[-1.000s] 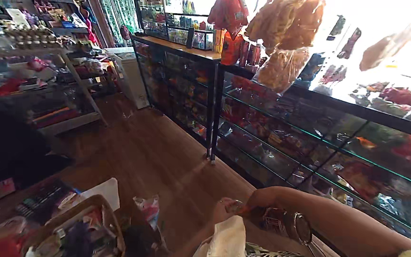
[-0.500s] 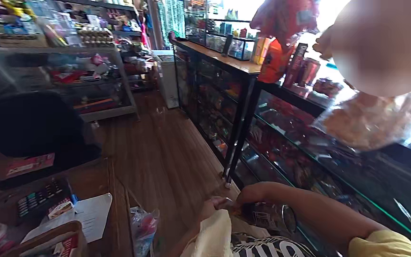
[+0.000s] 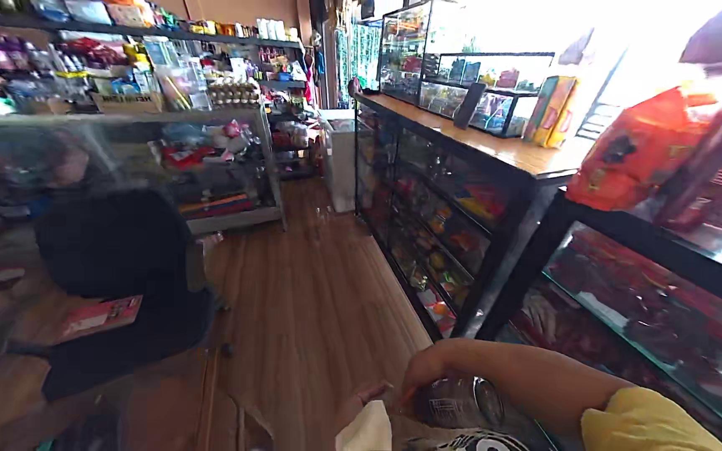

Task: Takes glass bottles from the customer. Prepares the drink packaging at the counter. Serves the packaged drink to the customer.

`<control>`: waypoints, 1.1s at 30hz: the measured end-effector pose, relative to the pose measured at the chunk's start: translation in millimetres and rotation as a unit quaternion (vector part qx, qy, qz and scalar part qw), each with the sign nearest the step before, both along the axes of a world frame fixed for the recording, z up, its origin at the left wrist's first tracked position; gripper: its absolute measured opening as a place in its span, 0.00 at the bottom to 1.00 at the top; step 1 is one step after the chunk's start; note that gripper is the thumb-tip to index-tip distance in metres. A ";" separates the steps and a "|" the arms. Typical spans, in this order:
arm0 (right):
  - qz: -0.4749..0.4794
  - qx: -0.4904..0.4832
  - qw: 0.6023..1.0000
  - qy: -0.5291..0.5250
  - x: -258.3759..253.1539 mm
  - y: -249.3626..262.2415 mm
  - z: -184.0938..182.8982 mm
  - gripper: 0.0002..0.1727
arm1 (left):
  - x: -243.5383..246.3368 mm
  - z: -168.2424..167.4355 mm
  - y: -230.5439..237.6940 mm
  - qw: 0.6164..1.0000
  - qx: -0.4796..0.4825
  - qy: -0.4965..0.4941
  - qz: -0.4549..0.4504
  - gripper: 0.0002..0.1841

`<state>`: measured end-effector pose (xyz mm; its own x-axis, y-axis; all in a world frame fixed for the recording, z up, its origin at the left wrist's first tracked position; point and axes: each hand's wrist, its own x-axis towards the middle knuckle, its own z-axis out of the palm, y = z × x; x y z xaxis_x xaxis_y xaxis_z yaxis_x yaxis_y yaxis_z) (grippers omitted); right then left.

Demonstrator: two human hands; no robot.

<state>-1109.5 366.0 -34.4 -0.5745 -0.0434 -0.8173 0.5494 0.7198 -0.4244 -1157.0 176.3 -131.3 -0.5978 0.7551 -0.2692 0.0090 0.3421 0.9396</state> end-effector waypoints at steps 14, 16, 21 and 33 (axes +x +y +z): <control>-0.131 -0.057 0.990 0.000 -172.5 135.7 -1.5 0.26 | -212.9 36.7 136.1 0.983 -0.108 0.047 -0.138 0.20; -0.143 -0.062 0.988 -0.004 -191.5 158.0 2.5 0.26 | -234.2 35.0 161.7 0.981 -0.130 0.037 -0.138 0.22; -0.143 -0.039 0.989 0.009 -229.0 216.7 19.1 0.28 | -270.2 60.4 241.0 0.968 -0.207 0.017 -0.138 0.23; -0.200 -0.072 0.977 0.030 -272.2 324.4 33.6 0.25 | -335.9 39.2 359.6 0.984 -0.087 0.050 -0.150 0.18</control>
